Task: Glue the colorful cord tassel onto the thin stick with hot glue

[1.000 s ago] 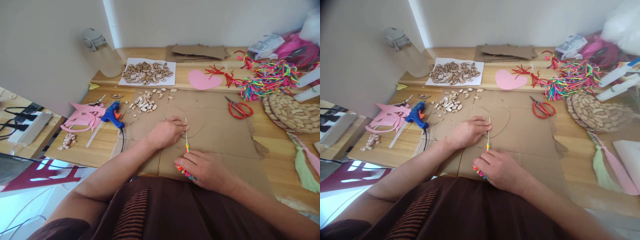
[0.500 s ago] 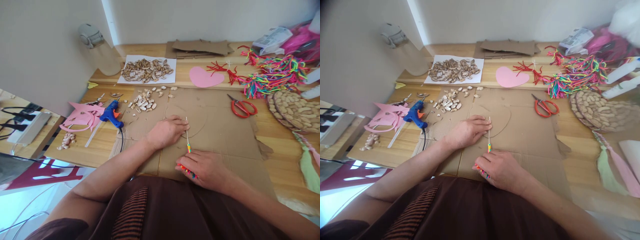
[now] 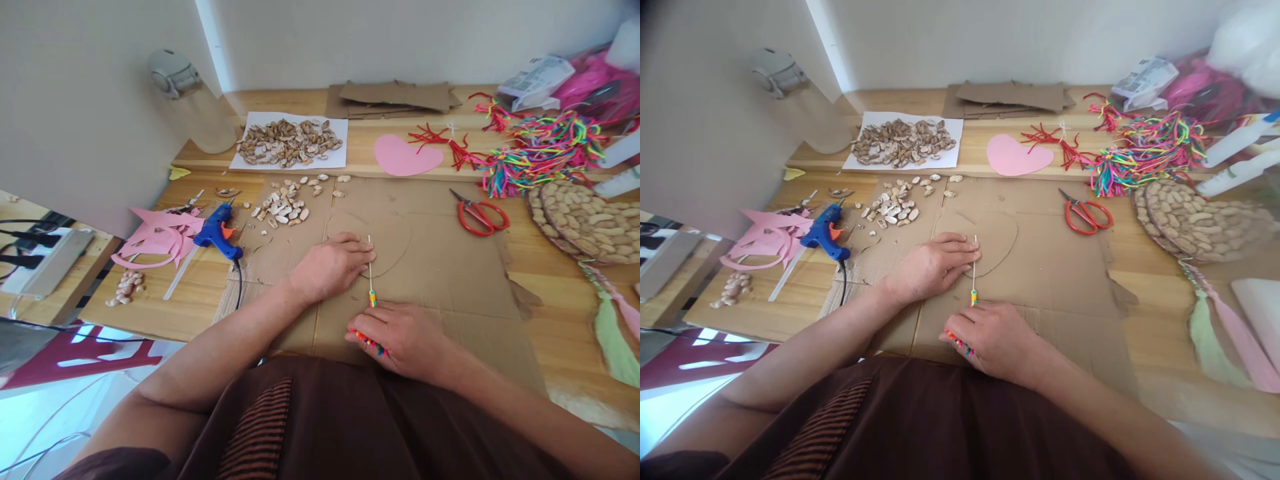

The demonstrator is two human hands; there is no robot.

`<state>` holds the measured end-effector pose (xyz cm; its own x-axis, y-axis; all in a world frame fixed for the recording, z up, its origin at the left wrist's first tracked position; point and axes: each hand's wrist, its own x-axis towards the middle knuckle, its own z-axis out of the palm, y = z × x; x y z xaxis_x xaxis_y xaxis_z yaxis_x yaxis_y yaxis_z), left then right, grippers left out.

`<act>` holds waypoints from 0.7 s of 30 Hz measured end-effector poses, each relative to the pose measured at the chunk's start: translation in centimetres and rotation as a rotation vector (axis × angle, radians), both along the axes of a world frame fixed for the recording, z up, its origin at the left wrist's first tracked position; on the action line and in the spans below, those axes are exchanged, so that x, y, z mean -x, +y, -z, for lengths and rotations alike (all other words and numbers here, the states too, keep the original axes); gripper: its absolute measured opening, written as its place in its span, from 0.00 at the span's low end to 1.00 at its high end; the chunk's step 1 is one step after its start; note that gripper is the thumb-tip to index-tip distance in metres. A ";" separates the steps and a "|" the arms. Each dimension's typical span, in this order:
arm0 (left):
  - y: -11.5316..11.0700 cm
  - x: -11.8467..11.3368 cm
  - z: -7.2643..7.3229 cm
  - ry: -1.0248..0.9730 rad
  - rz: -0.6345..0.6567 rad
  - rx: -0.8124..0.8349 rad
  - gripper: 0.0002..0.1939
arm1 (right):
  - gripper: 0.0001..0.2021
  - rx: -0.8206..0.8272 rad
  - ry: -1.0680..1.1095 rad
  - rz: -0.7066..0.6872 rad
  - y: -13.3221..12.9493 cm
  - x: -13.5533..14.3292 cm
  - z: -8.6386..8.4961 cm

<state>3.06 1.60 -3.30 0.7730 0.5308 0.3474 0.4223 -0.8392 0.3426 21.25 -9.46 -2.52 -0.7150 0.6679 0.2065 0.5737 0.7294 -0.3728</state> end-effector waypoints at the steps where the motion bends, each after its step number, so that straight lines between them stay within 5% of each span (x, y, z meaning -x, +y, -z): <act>1: 0.0 0.0 0.0 0.000 0.001 0.002 0.13 | 0.16 0.007 -0.004 -0.002 0.0 0.0 0.1; 14: -0.2 -0.1 -0.2 -0.026 -0.022 -0.011 0.12 | 0.11 -0.014 -0.069 -0.028 -0.2 0.0 0.6; 21: -0.2 0.0 -0.2 -0.010 -0.019 0.003 0.13 | 0.17 -0.031 -0.096 -0.025 0.0 0.2 -0.1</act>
<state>3.06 1.38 -3.07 0.7590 0.5467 0.3535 0.4348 -0.8299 0.3497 21.04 -9.44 -2.41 -0.7487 0.6442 0.1564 0.5875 0.7541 -0.2937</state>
